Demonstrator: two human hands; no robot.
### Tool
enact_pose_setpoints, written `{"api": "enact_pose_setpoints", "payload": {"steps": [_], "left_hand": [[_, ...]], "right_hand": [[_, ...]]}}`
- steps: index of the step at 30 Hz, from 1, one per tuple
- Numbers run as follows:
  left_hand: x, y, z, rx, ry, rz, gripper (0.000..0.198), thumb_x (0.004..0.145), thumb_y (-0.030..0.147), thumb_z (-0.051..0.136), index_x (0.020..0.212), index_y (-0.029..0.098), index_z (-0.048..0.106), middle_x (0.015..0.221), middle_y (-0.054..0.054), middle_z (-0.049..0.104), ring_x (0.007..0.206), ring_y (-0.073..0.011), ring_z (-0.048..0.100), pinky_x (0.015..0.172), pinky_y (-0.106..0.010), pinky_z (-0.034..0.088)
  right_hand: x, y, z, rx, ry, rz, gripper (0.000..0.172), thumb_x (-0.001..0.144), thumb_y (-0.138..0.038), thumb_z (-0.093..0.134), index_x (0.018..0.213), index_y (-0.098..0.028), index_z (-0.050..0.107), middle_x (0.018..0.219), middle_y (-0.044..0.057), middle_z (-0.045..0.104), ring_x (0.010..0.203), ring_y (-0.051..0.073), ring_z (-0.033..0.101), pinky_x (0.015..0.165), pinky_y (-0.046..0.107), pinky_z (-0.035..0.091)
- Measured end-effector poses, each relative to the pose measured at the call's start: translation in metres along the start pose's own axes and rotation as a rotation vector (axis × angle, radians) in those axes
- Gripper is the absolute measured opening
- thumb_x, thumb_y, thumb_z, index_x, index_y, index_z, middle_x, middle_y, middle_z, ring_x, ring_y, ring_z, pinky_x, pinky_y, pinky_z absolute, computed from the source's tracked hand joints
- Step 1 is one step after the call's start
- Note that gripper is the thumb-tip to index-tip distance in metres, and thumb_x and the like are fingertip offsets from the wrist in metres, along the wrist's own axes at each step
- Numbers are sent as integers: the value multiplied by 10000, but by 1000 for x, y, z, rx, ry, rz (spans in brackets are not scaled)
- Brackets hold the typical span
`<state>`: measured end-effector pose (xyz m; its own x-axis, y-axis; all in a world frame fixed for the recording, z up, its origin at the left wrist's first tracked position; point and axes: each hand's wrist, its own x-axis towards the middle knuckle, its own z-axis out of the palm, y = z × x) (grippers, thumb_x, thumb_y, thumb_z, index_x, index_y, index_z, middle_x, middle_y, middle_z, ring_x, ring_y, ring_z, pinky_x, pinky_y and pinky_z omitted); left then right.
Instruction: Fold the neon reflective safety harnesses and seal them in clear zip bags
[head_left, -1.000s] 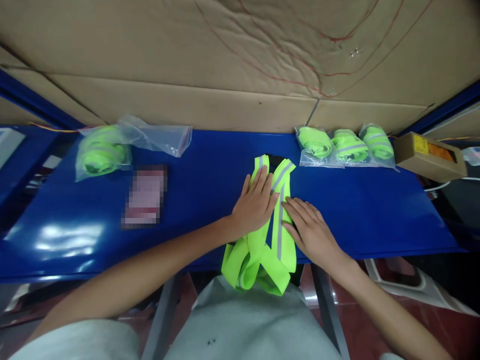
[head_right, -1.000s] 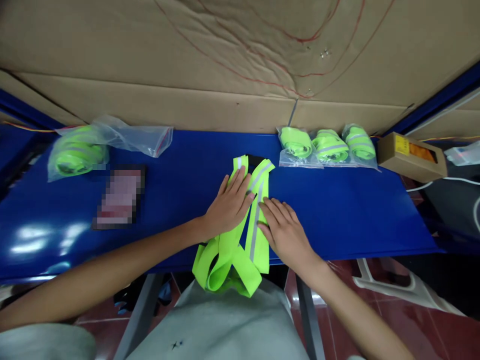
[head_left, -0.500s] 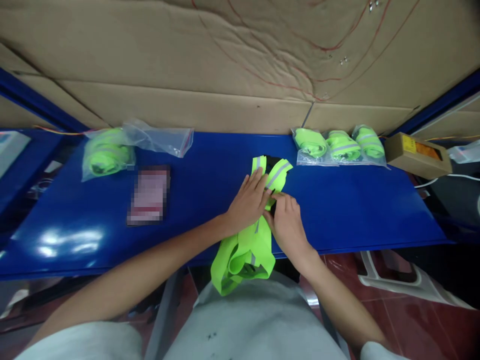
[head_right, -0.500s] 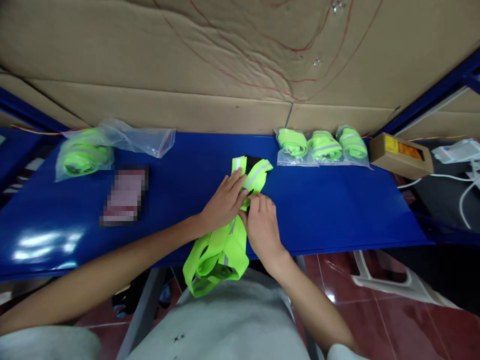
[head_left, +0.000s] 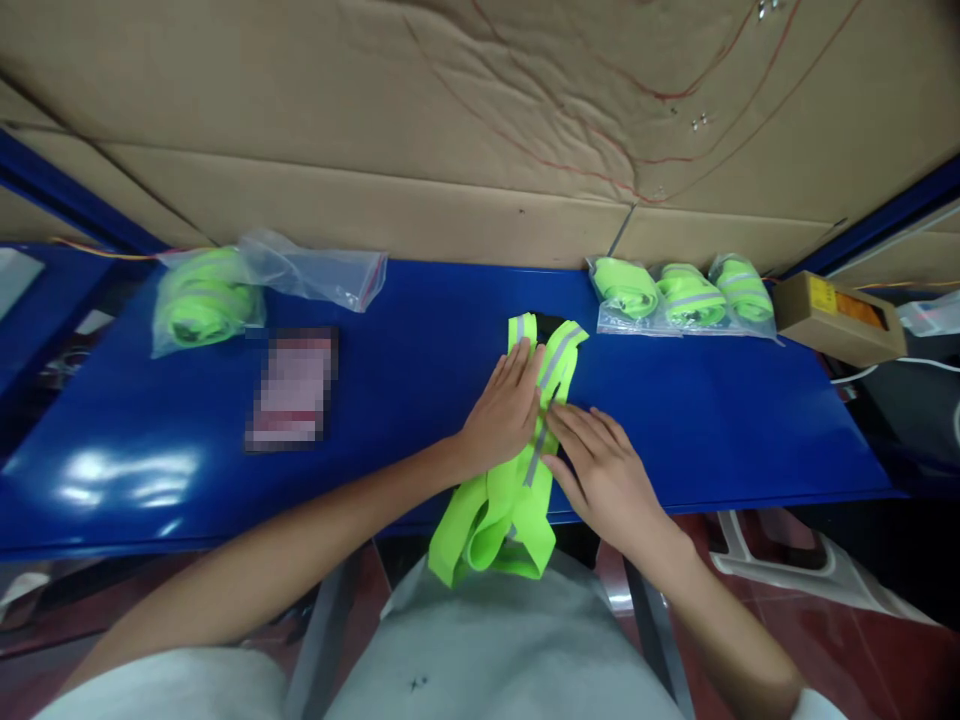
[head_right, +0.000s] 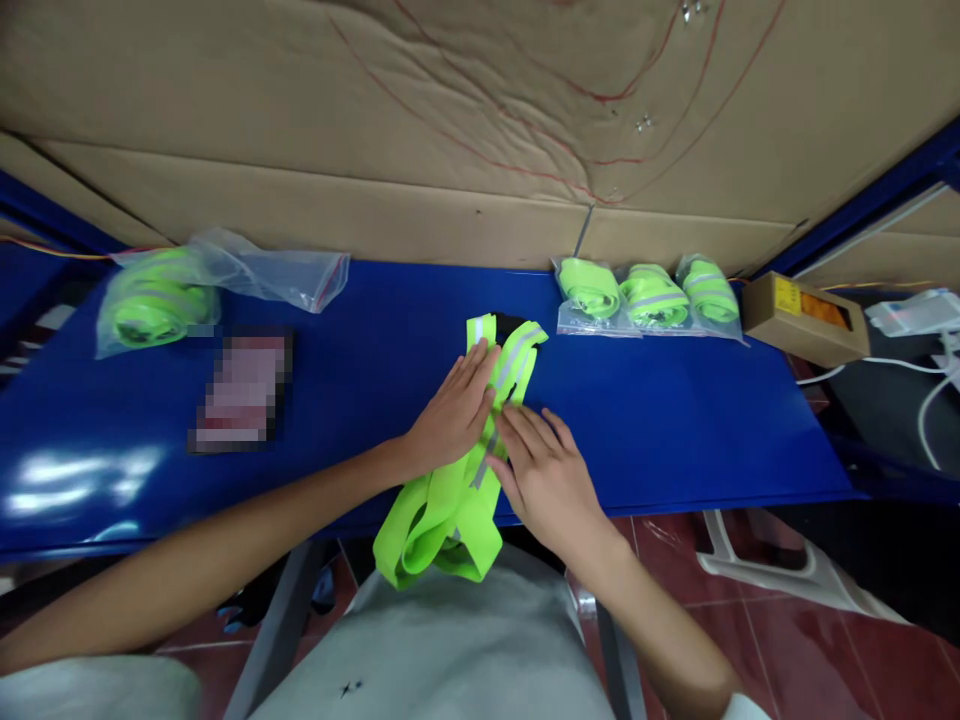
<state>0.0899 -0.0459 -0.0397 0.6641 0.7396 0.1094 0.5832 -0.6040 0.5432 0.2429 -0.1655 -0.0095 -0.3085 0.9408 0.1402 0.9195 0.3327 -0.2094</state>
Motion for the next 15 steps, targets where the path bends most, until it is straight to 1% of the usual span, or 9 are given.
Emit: {"api": "enact_pose_setpoints", "payload": {"steps": [2, 3, 5, 7, 8, 10, 12, 13, 15], "left_hand": [[0, -2, 1, -18, 16, 4, 590, 1076, 298, 178, 1627, 87, 145, 1717, -198, 93, 1608, -244, 15, 1308, -516, 156], [0, -2, 1, -29, 24, 2, 584, 1078, 301, 177, 1625, 99, 155, 1718, -192, 102, 1609, -241, 21, 1309, -514, 156], [1, -3, 2, -59, 43, -9, 572, 1082, 313, 181, 1617, 112, 186, 1717, -190, 126, 1610, -238, 41, 1311, -509, 149], [1, -2, 2, -100, 64, -23, 558, 1083, 313, 184, 1606, 123, 208, 1712, -194, 153, 1610, -233, 62, 1312, -508, 147], [1, -2, 2, -120, 74, -26, 549, 1083, 312, 187, 1600, 130, 216, 1710, -195, 165, 1610, -232, 70, 1311, -512, 151], [0, -2, 1, -144, 89, -12, 526, 1082, 307, 198, 1583, 148, 232, 1706, -199, 178, 1610, -238, 79, 1305, -532, 165], [-1, -1, 2, -153, 109, 11, 493, 1079, 291, 216, 1551, 153, 261, 1699, -205, 197, 1609, -247, 94, 1299, -550, 184], [-2, -2, 2, -155, 121, 18, 470, 1076, 277, 229, 1523, 145, 290, 1691, -213, 217, 1608, -252, 109, 1297, -551, 193], [-3, -2, 3, -154, 148, 16, 403, 1068, 251, 263, 1437, 126, 365, 1668, -229, 266, 1601, -261, 154, 1297, -543, 209]], "right_hand": [[-8, 3, -2, 26, -20, -85, 468, 1087, -362, 406, 1461, -122, 554, 1522, 122, 554, 1444, 246, 493, 1261, 484, 344], [-11, 4, -2, 40, -48, -129, 478, 1085, -369, 414, 1477, -122, 533, 1537, 125, 535, 1461, 247, 474, 1266, 489, 341], [-15, 6, 1, 74, -101, -188, 556, 1075, -397, 436, 1547, -104, 426, 1591, 152, 456, 1517, 265, 390, 1285, 529, 302], [-15, 5, 6, 124, -125, -204, 648, 1062, -409, 461, 1593, -72, 307, 1638, 201, 359, 1563, 291, 285, 1290, 568, 270], [-13, 3, 8, 154, -123, -197, 654, 1058, -401, 467, 1590, -63, 292, 1644, 221, 336, 1575, 300, 246, 1288, 578, 267], [-9, -1, 12, 220, -83, -151, 528, 1059, -344, 454, 1505, -68, 389, 1616, 247, 371, 1579, 302, 236, 1282, 570, 287], [-5, -4, 13, 274, -35, -95, 298, 1055, -236, 414, 1298, -97, 519, 1509, 248, 479, 1548, 284, 328, 1280, 542, 311], [-4, -5, 14, 289, -18, -80, 215, 1042, -179, 395, 1182, -116, 546, 1435, 239, 527, 1520, 275, 383, 1279, 531, 320], [-2, -3, 12, 296, -5, -80, 171, 1003, -95, 381, 1034, -149, 540, 1324, 216, 575, 1475, 267, 452, 1283, 521, 320]]}}
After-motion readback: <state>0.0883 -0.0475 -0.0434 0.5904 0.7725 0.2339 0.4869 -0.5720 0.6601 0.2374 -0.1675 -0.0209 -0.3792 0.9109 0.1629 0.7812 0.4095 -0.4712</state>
